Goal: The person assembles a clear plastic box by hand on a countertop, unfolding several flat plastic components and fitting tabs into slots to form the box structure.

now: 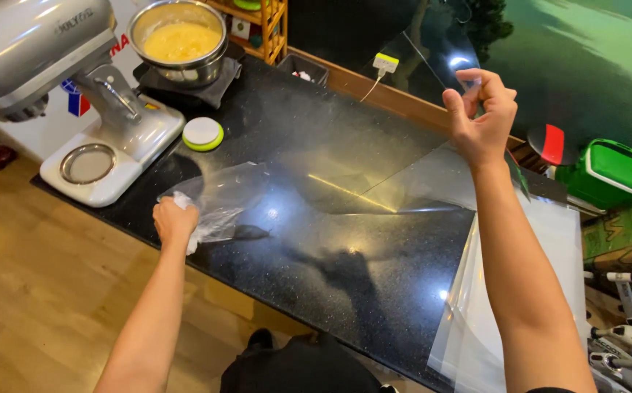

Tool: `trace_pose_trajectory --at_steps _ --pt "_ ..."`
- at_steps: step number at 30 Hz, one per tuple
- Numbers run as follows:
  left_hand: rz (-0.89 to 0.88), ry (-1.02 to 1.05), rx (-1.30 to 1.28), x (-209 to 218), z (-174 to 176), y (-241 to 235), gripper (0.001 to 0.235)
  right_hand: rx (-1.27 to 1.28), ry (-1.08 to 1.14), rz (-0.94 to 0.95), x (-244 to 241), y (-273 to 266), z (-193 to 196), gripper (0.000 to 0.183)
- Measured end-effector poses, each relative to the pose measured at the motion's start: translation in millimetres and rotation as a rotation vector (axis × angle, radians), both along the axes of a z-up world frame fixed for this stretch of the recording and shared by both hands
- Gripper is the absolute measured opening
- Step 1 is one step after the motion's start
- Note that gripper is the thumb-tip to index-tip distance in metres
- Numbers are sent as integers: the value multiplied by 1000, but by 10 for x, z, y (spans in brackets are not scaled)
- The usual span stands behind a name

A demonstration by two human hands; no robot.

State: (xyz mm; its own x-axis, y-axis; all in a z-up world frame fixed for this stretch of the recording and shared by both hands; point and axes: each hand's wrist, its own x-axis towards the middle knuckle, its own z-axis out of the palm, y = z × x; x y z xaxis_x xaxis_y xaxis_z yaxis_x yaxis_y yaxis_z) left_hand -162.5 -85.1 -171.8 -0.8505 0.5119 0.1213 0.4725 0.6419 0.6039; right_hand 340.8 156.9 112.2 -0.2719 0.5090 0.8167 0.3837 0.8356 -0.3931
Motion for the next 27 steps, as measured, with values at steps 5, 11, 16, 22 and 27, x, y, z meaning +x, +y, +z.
trace_pose_trajectory --at_steps 5,11,16,22,27 --pt "-5 -159 -88 61 126 -146 46 -26 -18 -23 -55 48 -112 25" --pt "152 -286 12 -84 423 -287 45 -33 -167 39 -343 -143 -193 35" --pt "294 -507 868 -908 222 -163 47 49 -405 183 -764 -674 -518 49" --pt "-8 -726 1375 -503 1469 -200 36 -79 -496 374 -942 -1057 -886 54" --pt "-307 -1059 1481 -208 1798 62 25 78 -483 456 -955 -787 -917 51"
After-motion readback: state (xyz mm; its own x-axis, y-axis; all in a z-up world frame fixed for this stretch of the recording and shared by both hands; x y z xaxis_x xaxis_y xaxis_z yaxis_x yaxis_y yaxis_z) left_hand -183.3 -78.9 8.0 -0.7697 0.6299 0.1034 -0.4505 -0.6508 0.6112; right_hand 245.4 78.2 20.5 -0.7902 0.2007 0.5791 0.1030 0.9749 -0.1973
